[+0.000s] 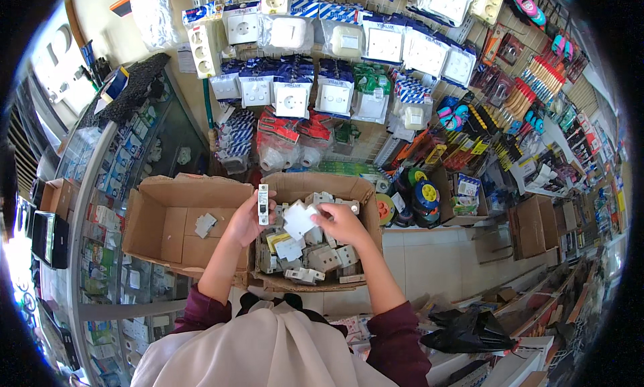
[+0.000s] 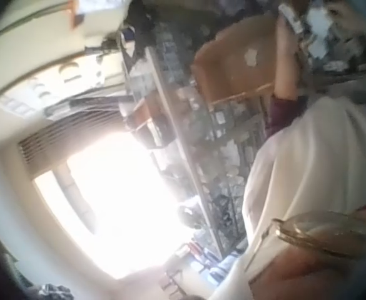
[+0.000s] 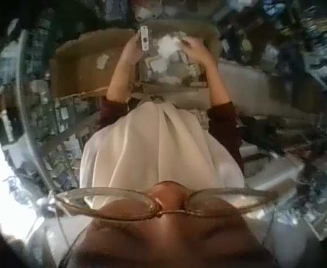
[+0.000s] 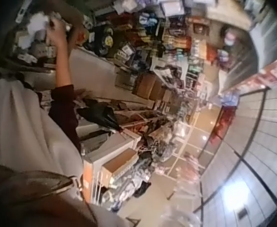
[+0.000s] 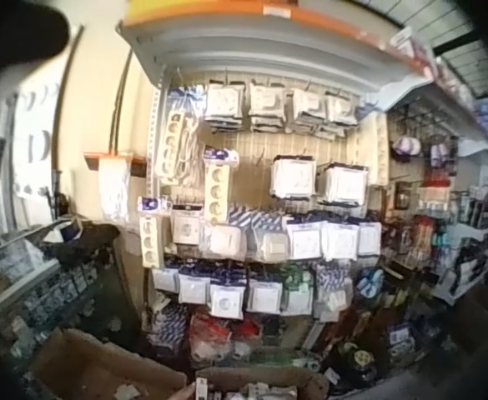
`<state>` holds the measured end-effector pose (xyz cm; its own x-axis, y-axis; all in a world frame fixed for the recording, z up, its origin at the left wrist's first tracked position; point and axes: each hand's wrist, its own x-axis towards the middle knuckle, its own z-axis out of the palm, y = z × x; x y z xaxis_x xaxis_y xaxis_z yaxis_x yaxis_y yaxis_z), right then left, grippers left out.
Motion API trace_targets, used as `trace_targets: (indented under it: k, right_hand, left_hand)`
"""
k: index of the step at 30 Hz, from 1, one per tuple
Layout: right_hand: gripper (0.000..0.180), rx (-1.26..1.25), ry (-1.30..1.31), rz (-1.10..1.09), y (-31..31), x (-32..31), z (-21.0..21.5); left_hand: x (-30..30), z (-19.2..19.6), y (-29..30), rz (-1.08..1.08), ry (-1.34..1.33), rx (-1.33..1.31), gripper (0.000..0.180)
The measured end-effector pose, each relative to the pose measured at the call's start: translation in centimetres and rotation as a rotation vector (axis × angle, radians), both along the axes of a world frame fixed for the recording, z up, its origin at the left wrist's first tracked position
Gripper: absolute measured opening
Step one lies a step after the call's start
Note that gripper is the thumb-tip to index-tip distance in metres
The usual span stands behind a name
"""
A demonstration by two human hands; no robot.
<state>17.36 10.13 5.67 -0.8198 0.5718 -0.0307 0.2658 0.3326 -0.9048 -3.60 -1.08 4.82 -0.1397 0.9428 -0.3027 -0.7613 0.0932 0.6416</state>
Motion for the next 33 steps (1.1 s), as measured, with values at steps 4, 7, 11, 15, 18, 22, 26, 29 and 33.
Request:
trace_targets:
  k: [4, 7, 11, 15, 18, 22, 26, 29, 33]
  right_hand:
    - [0.029, -0.688, 0.384, -0.271, -0.9, 0.0, -1.3]
    - [0.031, -0.986, 0.538, -0.349, -2.4, -1.1, -0.7]
    - [0.027, -1.083, 0.657, -0.325, -3.7, -2.7, -1.1]
    - [0.027, -0.731, 0.743, -0.181, -4.7, -4.0, -0.5]
    - [0.023, -0.567, 0.792, -0.068, -5.3, -5.3, 0.8]
    - [0.023, -0.408, 0.655, -0.077, -6.2, -7.0, 1.5]
    - [0.021, -0.234, 0.488, -0.013, -7.7, -9.4, 2.2]
    - [0.021, -0.151, 0.473, 0.062, -9.1, -11.6, 2.6]
    - [0.025, -0.026, 0.311, 0.125, -12.1, -14.9, 4.1]
  left_hand:
    - [0.8, 0.5, -0.3, -0.012, -0.004, 0.033, 0.044]
    - [1.9, 0.7, -0.7, -0.079, 0.01, 0.059, 0.046]
    - [2.7, 0.6, -1.4, -0.159, 0.018, 0.184, 0.051]
    - [2.6, 0.9, -2.9, -0.2, 0.064, 0.229, 0.064]
    - [1.6, 0.9, -4.0, -0.272, 0.148, 0.333, 0.069]
    - [0.5, 1.8, -5.3, -0.246, 0.084, 0.261, 0.061]
    - [-1.0, 3.1, -7.4, -0.191, 0.068, 0.189, 0.056]
    - [-2.3, 2.9, -9.6, -0.168, 0.023, 0.239, 0.053]
    - [-4.2, 2.6, -13.2, -0.038, 0.018, 0.22, 0.047]
